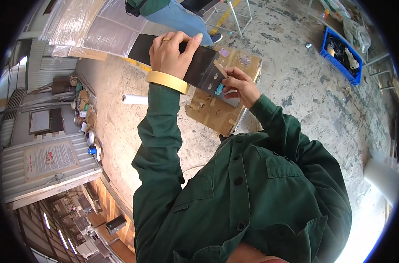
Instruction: Peeling and applying stickers and adhesive tape to black furniture panels in a manufacturing environment.
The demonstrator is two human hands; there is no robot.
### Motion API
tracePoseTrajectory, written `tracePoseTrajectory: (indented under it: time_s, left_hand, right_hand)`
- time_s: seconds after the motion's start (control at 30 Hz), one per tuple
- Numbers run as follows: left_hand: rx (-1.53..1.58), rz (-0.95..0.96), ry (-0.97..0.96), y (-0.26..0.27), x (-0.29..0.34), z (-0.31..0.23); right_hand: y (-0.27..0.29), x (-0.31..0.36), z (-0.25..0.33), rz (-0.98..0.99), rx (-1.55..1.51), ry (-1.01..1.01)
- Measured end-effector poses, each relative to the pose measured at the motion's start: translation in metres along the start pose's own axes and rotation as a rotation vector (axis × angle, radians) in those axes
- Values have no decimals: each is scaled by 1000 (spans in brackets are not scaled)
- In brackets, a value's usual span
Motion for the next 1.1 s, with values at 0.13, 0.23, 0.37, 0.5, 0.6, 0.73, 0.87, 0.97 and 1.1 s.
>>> tracePoseTrajectory:
  time_s: [0.13,0.23,0.37,0.5,0.6,0.73,0.87,0.97,1.1]
  left_hand:
    - [7,4,3,0,1,1]
    - [1,-12,3,3,1,0]
    - [10,-20,19,3,2,1]
    - [27,-57,16,6,6,2]
    - [19,-67,21,7,9,3]
    - [26,-94,39,8,11,5]
    - [36,-88,46,6,9,3]
    - [26,-128,49,11,9,4]
    - [42,-109,43,10,10,2]
  right_hand:
    - [1,-7,-1,19,-13,-52]
    - [1,-8,-1,22,14,-91]
    - [1,-7,-1,10,2,-97]
    - [-1,-5,-3,7,-5,-87]
    - [-1,-5,-5,-2,-4,-84]
    - [0,-8,-7,24,-37,-32]
    - [17,-14,-24,-226,-17,-22]
    - [14,-13,-30,-59,-218,-50]
    - [5,-7,-21,30,-139,-16]
Point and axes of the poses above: each hand's wrist, its own x-axis away from the middle knuckle, its own y-axis out of the back of the hand, z = x × y, the point moved 9 cm from there along -x, towards the middle knuckle, and after that the axes turned 13 degrees about -y, right-handed, at the moved point
